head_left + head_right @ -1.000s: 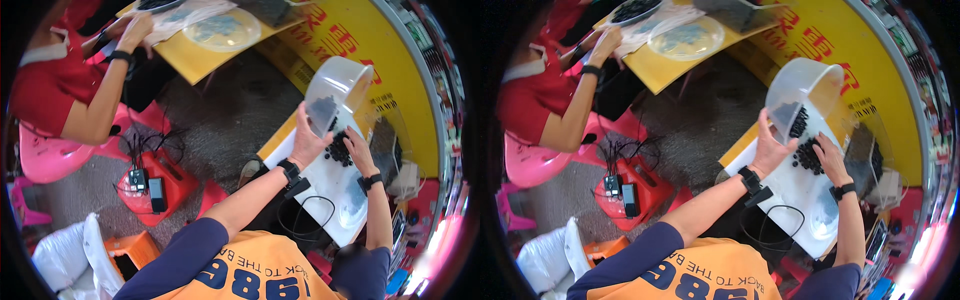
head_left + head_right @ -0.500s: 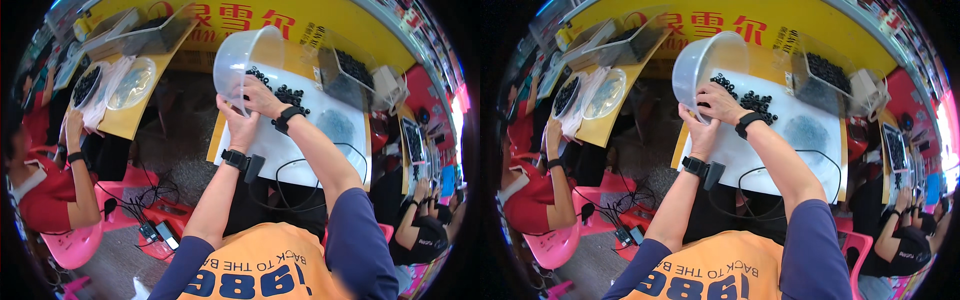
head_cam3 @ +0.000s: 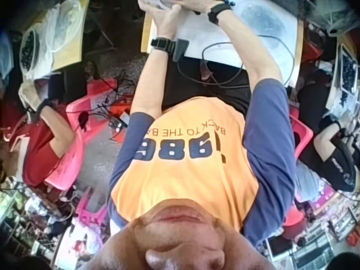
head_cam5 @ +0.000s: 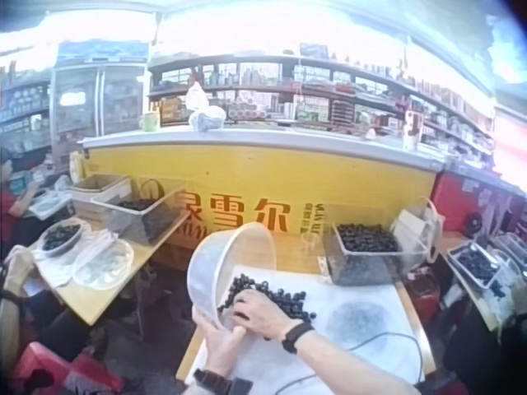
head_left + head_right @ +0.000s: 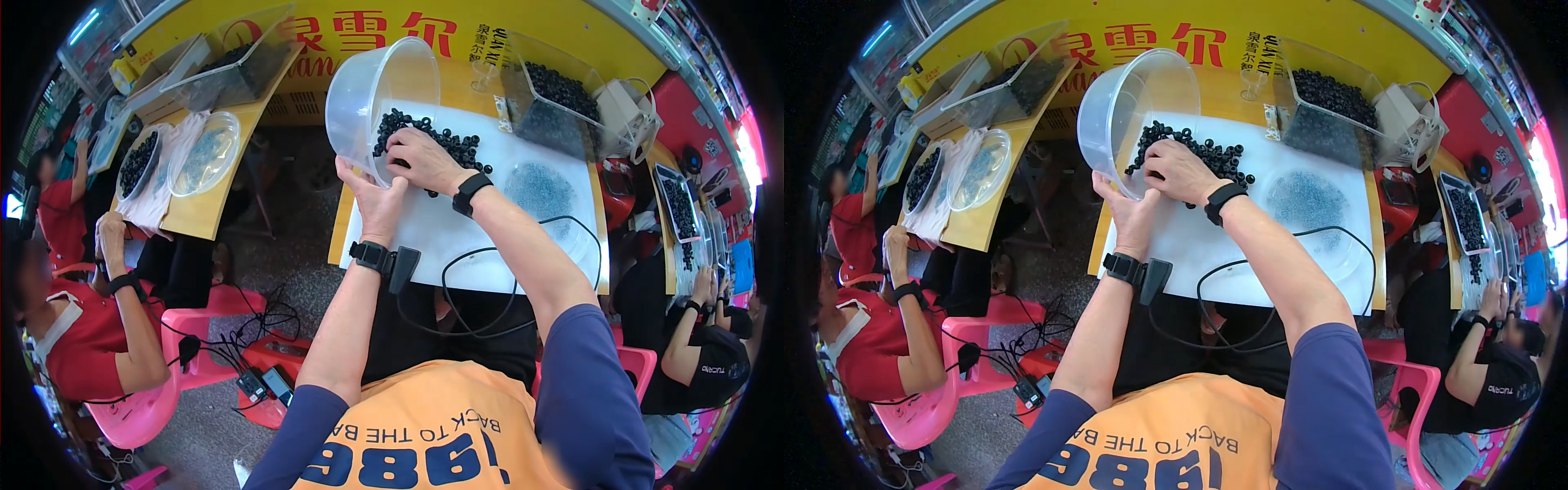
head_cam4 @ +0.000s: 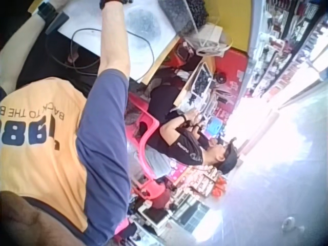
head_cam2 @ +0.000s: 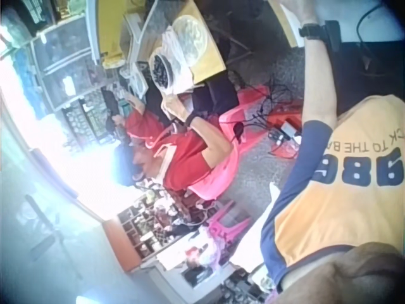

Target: Assembling small black plastic components by threading them onto a black wire.

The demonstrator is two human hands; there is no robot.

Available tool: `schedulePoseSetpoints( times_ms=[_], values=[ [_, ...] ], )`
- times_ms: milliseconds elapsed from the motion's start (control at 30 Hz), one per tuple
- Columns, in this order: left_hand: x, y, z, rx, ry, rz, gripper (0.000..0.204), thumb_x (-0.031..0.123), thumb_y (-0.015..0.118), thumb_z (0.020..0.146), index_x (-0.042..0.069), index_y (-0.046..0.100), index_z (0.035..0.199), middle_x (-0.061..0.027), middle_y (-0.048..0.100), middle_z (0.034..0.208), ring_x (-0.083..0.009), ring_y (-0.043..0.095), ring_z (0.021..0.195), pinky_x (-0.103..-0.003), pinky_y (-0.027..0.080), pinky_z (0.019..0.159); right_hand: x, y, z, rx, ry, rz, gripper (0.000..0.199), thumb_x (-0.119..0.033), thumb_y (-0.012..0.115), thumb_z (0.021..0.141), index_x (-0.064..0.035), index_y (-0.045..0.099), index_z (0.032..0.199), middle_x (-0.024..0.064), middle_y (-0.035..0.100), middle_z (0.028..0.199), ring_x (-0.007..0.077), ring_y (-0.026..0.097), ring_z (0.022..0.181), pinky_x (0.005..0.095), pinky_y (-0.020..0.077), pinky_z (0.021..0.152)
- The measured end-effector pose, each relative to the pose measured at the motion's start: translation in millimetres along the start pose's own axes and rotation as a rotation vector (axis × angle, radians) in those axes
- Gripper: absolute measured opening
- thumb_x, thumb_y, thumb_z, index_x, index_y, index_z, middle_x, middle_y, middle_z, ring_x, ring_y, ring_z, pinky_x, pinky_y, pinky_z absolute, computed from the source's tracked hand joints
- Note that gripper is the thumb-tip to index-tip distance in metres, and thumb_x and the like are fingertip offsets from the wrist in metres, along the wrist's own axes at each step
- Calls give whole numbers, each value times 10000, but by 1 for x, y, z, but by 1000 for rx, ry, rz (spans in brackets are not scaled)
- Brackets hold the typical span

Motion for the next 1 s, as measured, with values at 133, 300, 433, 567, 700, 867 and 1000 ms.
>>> schedulePoseSetpoints(
  times_ms=[133,300,433,567,700,867,1000],
  values=[
    [0,-1,-1,0,-17,-5,1047,-39,659,746,52,-21,1536,-245,357,1482,-324,456,1358,-389,382,1144,1,-9,-13,-19,42,-25,103,-168,696,838,-66,682,832,83,626,1018,276,577,1036,388,468,933],
    [2,0,0,0,22,-35,1033,-61,650,742,48,-11,1528,-234,343,1485,-320,453,1358,-385,385,1142,4,-17,-23,-23,39,-38,84,-132,704,837,-55,670,839,89,619,1046,288,585,1036,394,476,936],
    [4,0,0,2,61,-32,1038,-68,650,741,48,-17,1528,-228,339,1486,-314,448,1360,-381,389,1137,4,-21,-27,-66,57,-65,91,-128,708,850,-46,674,868,97,612,1081,296,578,1068,400,465,966],
    [2,1,1,2,64,-38,1044,-67,649,737,39,-17,1534,-229,338,1492,-320,438,1367,-380,379,1144,7,-30,-29,-5,14,-120,103,-148,727,801,-67,663,805,89,625,1021,296,593,1022,413,462,962],
    [-1,-3,3,10,47,-48,1052,-64,644,734,29,-22,1543,-238,328,1504,-331,413,1389,-383,346,1169,8,-34,-8,-15,87,-141,178,-205,757,809,-69,684,898,114,619,1135,320,566,1117,428,450,994],
    [-3,-1,2,33,35,-71,1015,-17,675,709,43,96,1541,-169,346,1502,-295,387,1384,-388,302,1177,25,-13,27,107,99,-217,327,-348,763,803,-88,686,987,152,601,1249,349,552,1177,466,424,1033],
    [-5,-4,3,35,28,-49,1028,-8,680,705,44,89,1545,-171,339,1505,-311,370,1407,-395,299,1184,43,13,39,-122,332,-191,421,-442,761,776,-97,689,1006,166,598,1154,358,571,1105,466,438,1005]
  ],
)
Point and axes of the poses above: each hand's wrist, its own z-axis towards the middle knuckle, its own y-axis out of the palm, x = y × z, the point moved 10 cm from there along z, towards the middle knuckle
